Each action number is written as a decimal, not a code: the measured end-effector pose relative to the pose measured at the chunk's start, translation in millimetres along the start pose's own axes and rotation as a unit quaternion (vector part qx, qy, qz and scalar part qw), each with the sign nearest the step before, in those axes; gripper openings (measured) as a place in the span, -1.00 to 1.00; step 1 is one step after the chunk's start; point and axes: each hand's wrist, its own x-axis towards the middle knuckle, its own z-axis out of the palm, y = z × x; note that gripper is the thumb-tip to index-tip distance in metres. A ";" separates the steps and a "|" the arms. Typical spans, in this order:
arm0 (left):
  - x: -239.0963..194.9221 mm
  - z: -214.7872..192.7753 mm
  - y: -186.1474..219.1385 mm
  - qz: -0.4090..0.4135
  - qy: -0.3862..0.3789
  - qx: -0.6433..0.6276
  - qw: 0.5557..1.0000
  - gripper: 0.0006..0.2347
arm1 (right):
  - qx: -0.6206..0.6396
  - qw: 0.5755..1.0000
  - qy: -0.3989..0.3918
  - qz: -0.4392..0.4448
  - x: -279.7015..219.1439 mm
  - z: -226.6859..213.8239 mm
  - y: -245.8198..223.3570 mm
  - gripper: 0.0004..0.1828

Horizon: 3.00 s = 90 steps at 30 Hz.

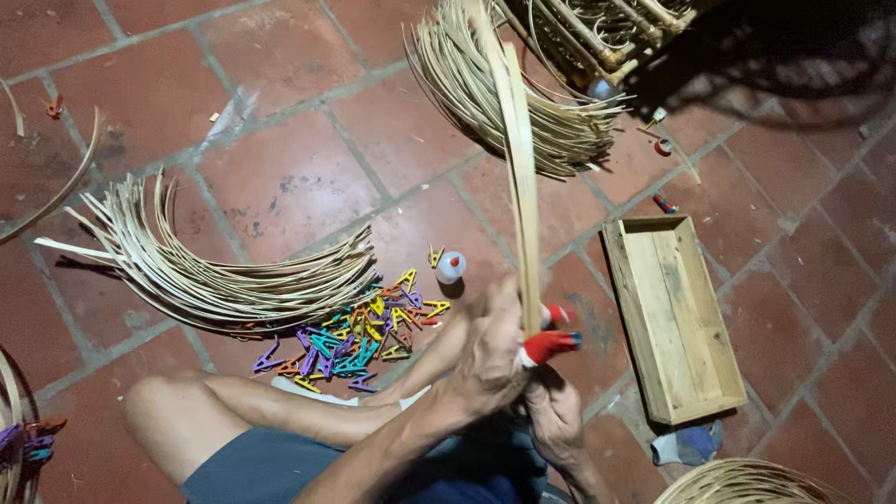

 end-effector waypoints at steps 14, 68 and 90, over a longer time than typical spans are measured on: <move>-114.9 -67.2 -53.2 -0.238 -0.093 0.178 0.950 -0.83 | -0.264 0.914 -0.124 -0.282 29.7 49.4 84.4 -0.75; -184.7 -54.1 -62.5 -0.494 0.036 -0.455 0.740 -0.71 | 0.204 0.902 -0.171 0.341 86.4 104.0 28.4 -0.69; -135.3 -68.9 -45.9 -0.256 -0.037 -0.059 0.964 -0.75 | 0.264 0.866 -0.239 0.350 113.2 93.1 15.5 -0.66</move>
